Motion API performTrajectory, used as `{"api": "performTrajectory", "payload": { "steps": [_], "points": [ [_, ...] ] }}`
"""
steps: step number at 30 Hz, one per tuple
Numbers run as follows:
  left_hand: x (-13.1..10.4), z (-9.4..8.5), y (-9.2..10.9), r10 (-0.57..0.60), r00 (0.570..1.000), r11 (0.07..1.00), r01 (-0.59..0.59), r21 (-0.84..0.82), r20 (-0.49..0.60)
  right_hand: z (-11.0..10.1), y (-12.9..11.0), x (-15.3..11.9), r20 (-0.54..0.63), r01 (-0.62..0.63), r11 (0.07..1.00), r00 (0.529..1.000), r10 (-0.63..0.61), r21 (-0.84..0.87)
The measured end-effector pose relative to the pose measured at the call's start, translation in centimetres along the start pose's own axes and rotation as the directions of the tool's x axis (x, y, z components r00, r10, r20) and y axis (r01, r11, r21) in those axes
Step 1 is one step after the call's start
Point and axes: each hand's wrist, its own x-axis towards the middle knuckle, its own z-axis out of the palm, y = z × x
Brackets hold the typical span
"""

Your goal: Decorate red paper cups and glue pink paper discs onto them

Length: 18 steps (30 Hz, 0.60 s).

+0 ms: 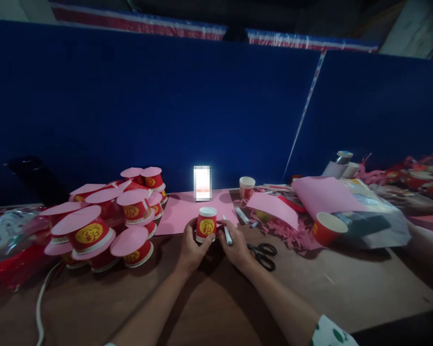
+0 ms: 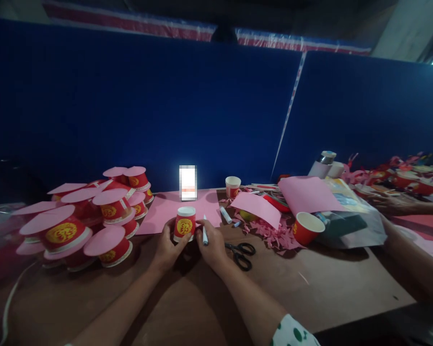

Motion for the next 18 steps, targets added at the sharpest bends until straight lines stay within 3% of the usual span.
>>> {"api": "performTrajectory", "payload": {
  "steps": [4,10,18],
  "points": [
    [0.4,0.0,0.1,-0.053,0.999,0.993,0.052,0.104,0.0,0.0,-0.2,-0.2,0.004,0.022,0.998,1.0,-0.022,-0.052],
    [0.4,-0.7,1.2,-0.135,0.985,0.957,0.101,0.271,0.107,-0.1,0.0,-0.2,0.025,-0.077,0.985,0.996,0.082,-0.155],
    [-2.7,-4.5,1.0,0.026,0.976,0.838,-0.14,0.528,0.216,-0.1,-0.4,-0.2,0.186,-0.081,0.974,0.975,0.121,-0.21]
  ]
}}
